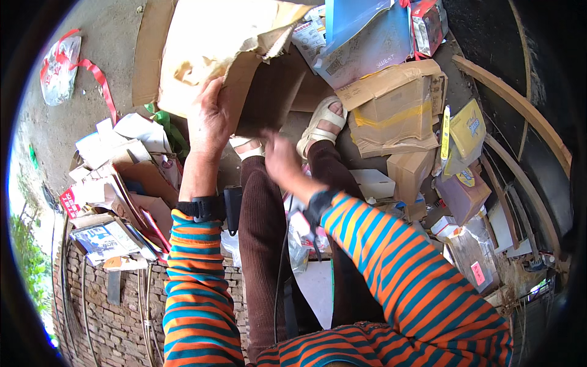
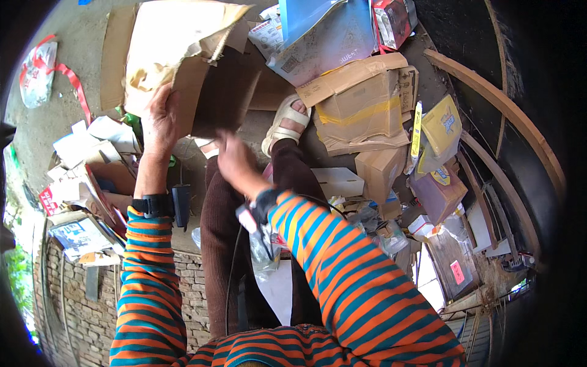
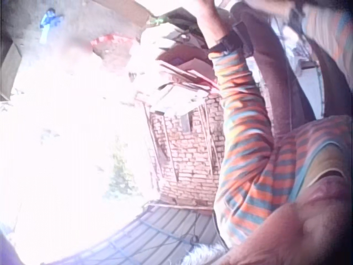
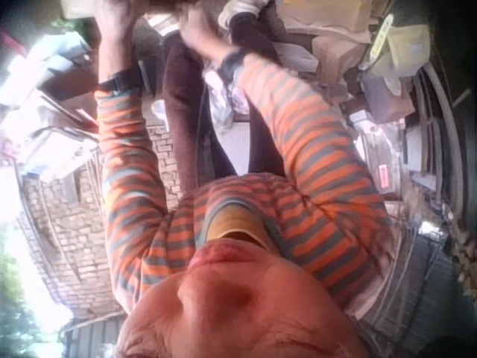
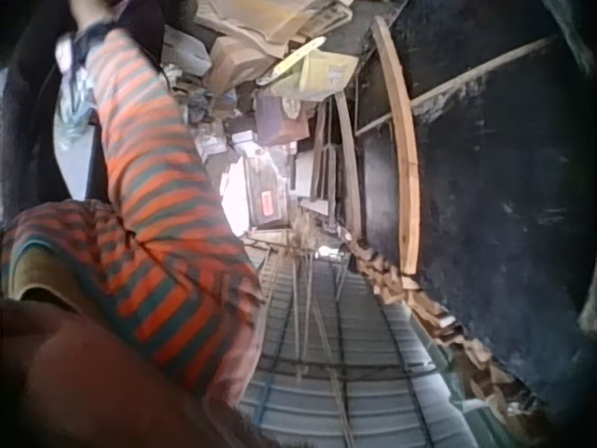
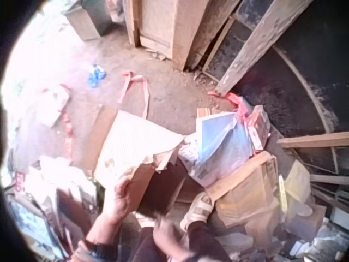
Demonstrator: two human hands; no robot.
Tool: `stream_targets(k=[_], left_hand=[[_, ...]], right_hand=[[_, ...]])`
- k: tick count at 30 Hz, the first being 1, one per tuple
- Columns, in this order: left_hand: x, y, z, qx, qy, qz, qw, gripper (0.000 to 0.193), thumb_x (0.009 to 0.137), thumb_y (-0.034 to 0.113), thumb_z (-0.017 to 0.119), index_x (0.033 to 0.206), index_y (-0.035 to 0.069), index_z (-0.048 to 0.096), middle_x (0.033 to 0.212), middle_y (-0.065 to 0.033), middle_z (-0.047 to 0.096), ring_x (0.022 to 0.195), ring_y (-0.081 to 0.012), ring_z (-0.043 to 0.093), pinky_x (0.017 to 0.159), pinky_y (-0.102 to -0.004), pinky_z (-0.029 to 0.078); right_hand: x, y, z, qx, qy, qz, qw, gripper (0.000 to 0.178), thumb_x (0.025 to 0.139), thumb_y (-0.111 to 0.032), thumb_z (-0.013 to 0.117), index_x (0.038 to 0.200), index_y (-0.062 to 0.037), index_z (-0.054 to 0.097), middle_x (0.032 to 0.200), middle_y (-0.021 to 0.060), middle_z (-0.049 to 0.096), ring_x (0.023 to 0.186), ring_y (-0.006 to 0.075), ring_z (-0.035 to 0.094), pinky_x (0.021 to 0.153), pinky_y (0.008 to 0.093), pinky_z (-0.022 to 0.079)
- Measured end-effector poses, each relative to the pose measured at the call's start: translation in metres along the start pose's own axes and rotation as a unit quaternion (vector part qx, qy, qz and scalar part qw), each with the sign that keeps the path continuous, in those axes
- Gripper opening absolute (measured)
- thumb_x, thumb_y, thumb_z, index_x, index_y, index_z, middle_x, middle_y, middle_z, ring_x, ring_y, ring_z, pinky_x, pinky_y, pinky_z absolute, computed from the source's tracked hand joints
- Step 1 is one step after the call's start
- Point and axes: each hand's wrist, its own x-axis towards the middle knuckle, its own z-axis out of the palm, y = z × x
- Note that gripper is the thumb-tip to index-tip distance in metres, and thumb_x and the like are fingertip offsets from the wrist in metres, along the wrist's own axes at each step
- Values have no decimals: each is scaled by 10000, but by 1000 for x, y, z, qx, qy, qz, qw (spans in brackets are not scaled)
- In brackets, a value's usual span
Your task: The person uses a small knife to cut tape and strings on several cardboard boxes, then opens the flaps and removes items. The person handles boxes, tape, string, and a pink tray, placing opened boxes aside.
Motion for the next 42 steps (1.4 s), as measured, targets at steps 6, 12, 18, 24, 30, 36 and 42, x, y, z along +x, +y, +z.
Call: stream_targets(k=[6, 12, 18, 24, 30, 36, 42], left_hand=[[-6, -27, 50, 66, -74, -81, 992, 217, 933, 78, 555, 1114, 80, 675, 1062, -174, 658, 953, -394, 644, 843, -422, 526], [-19, -37, 46, 20, -66, -71, 995, 228, 946, 95, 579, 1152, 39, 661, 1101, -170, 667, 1020, -355, 656, 867, -368, 515], [-52, -43, 28, 42, -52, -110, 992, 257, 936, 95, 593, 1181, 124, 661, 1242, -151, 616, 1030, -392, 642, 863, -409, 531], [-73, -46, 12, 180, -129, -84, 972, 504, 953, 325, 611, 1438, 237, 501, 1408, -199, 500, 1316, -356, 483, 1038, -392, 451], [-9, -37, 58, 280, -186, -102, 936, 786, 878, 612, 594, 1541, 299, 311, 1604, -129, 257, 1486, -352, 220, 1106, -602, 332], [27, -2, 68, 391, -313, -96, 860, 782, 893, 572, 586, 1548, 252, 303, 1551, -299, 268, 1437, -500, 223, 1179, -523, 239], [-29, 19, -16, 244, -389, -89, 884, 708, 887, 94, 549, 1527, 293, 323, 1362, -283, 516, 1105, -364, 639, 920, -424, 526]], right_hand=[[-4, 39, 24, 226, -97, 152, 957, 284, 947, -156, 472, 1055, -31, 703, 749, 94, 648, 654, 189, 588, 606, 372, 476], [159, 43, -54, 553, -164, 131, 806, 186, 881, -50, 491, 1021, -23, 613, 826, 41, 585, 562, 107, 450, 490, 258, 382], [182, 11, -47, 702, -143, 150, 681, 376, 986, -262, 383, 1256, -72, 563, 1314, 131, 581, 1211, 302, 550, 1072, 530, 402], [167, -41, -76, 720, -14, 94, 687, 385, 1015, -108, 418, 1394, -141, 481, 947, 19, 646, 523, 74, 356, 484, 196, 313], [228, -90, -112, 512, -25, 45, 858, 410, 984, -79, 468, 1391, -79, 520, 1280, 78, 631, 679, 119, 517, 542, 230, 384], [192, -58, -177, 7, 100, -240, 966, 378, 962, -142, 408, 1255, 22, 582, 1152, 196, 691, 1118, 306, 641, 987, 355, 466], [30, -42, -249, -92, 36, -116, 988, 380, 1040, -246, 361, 1083, -30, 670, 1229, 160, 619, 1197, 314, 568, 1059, 366, 396]])
